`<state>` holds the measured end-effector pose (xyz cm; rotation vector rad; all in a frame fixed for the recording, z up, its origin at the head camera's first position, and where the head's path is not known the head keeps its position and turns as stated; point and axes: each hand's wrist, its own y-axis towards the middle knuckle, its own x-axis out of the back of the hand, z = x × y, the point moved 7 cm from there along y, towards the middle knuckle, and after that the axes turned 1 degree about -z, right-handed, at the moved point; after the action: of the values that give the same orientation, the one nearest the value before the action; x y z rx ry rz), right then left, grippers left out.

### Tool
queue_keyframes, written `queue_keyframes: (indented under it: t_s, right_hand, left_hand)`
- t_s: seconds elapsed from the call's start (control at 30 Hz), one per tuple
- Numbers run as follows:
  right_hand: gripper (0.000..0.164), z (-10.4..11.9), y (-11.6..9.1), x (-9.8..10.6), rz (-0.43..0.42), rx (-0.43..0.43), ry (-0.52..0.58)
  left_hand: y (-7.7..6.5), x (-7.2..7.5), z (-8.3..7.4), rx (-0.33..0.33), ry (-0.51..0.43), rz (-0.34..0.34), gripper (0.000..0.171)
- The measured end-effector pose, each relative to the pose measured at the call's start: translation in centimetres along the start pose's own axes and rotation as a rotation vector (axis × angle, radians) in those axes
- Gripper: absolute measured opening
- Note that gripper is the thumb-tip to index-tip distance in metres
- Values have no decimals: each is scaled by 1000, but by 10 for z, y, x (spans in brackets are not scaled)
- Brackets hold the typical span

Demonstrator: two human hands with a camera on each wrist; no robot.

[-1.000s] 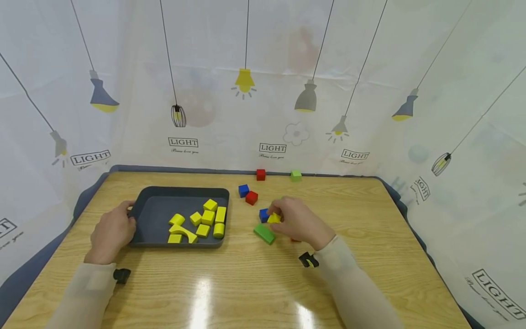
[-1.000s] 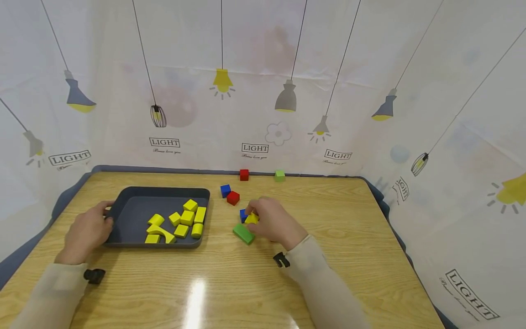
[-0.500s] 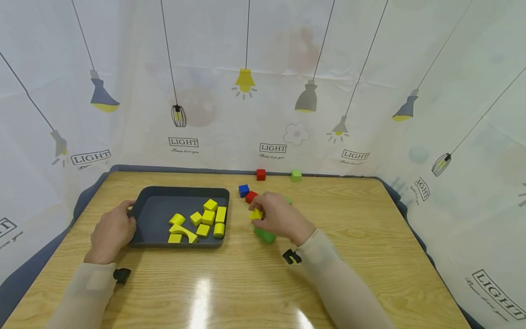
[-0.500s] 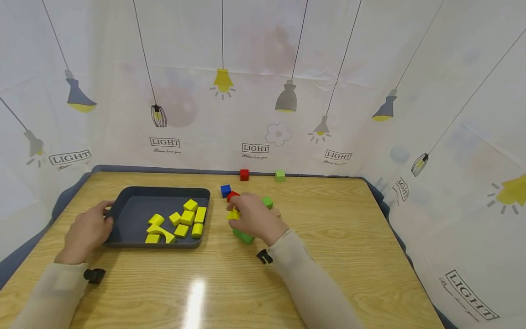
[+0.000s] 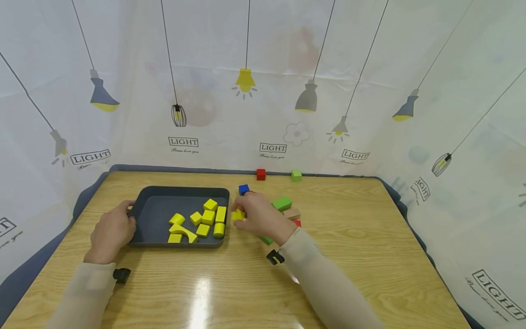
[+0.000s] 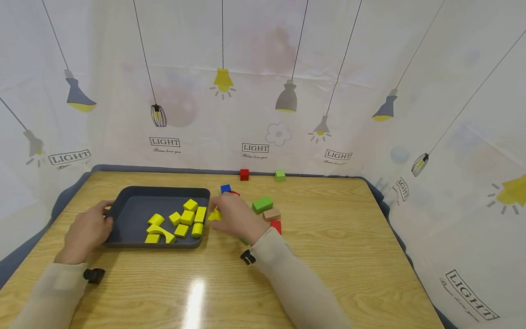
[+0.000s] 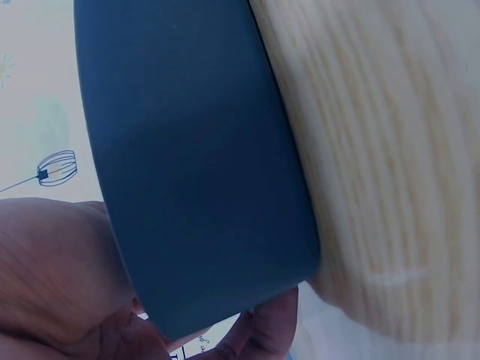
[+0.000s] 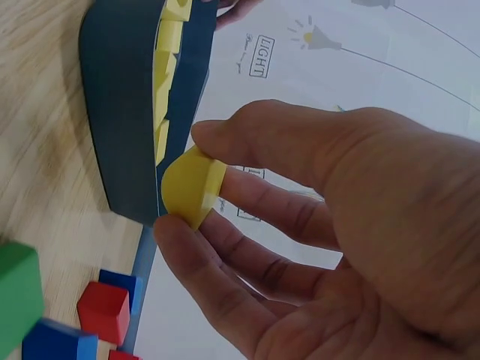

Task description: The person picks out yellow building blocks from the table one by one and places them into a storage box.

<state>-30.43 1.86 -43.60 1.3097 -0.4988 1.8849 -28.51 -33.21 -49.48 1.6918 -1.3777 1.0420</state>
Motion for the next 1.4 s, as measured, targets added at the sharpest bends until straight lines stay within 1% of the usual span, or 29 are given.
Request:
queue_keyframes:
  t_s: [0.3, 0.63, 0.8, 0.9, 1.03, 1.17, 1.4]
  right_hand:
    - [32, 20, 13, -14, 37, 4, 52]
    - [31, 40, 27, -25, 55, 54, 0]
    - [30, 49, 38, -26, 38, 97, -35]
    - [30, 55, 47, -27, 31, 108, -28]
    - [28, 60, 60, -34, 33, 92, -14]
    - [29, 64, 73, -40, 31, 93, -36]
    - [31, 73, 89, -42, 45, 77, -59]
  left_hand:
    - [-1, 1, -1, -2, -5, -9, 52]
    - [-1, 3, -1, 4, -2, -11, 51]
    - [-1, 3, -1, 8, -2, -7, 51]
    - [-1, 2, -2, 4, -2, -7, 51]
    - [0, 2, -3, 0, 0, -14, 51]
    - [0, 3, -3, 2, 0, -12, 51]
    - [-2, 1, -4, -30, -6, -11, 50]
